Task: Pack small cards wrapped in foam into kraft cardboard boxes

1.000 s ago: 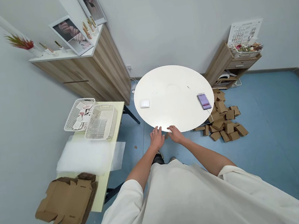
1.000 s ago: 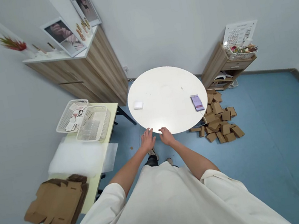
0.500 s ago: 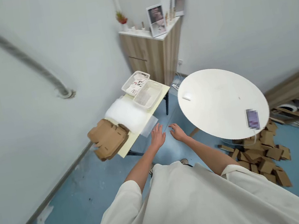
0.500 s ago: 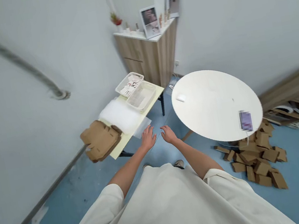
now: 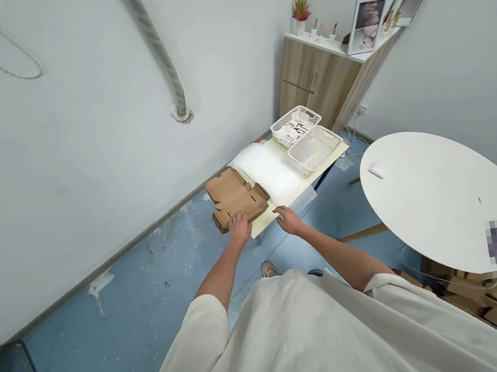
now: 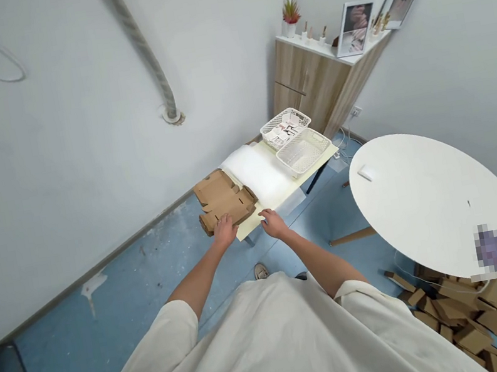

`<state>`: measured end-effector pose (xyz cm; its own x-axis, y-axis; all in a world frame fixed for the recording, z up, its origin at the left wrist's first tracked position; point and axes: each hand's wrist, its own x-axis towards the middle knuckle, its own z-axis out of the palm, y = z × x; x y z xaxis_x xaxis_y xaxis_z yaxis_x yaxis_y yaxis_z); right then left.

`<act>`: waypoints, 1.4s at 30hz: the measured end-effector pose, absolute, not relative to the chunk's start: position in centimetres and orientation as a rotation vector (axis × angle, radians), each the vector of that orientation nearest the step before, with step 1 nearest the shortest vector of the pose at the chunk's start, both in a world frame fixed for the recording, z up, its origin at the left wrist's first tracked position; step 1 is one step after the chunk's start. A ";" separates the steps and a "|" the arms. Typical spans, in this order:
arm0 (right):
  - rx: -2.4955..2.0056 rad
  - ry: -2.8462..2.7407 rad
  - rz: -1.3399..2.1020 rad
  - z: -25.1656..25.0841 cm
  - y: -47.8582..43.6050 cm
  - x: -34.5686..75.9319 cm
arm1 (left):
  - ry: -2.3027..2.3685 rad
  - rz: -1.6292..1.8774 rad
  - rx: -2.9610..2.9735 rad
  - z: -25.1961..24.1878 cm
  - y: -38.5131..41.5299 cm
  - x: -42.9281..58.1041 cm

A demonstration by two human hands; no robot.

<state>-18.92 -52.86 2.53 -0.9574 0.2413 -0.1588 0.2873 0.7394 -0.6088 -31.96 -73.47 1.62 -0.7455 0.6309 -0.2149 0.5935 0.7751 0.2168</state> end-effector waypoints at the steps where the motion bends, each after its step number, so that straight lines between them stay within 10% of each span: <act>1: 0.421 2.864 -1.000 2.6 -53.5 -19.7 | 2.671 0.169 0.932 1.4 -74.3 -32.9; 35: 0.043 3.079 -0.727 6.3 -57.7 -30.3 | 2.713 0.348 1.348 7.2 -79.1 -36.0; 42: -0.117 3.049 -0.213 8.6 -57.7 -31.1 | 2.798 0.440 1.558 8.0 -80.1 -35.3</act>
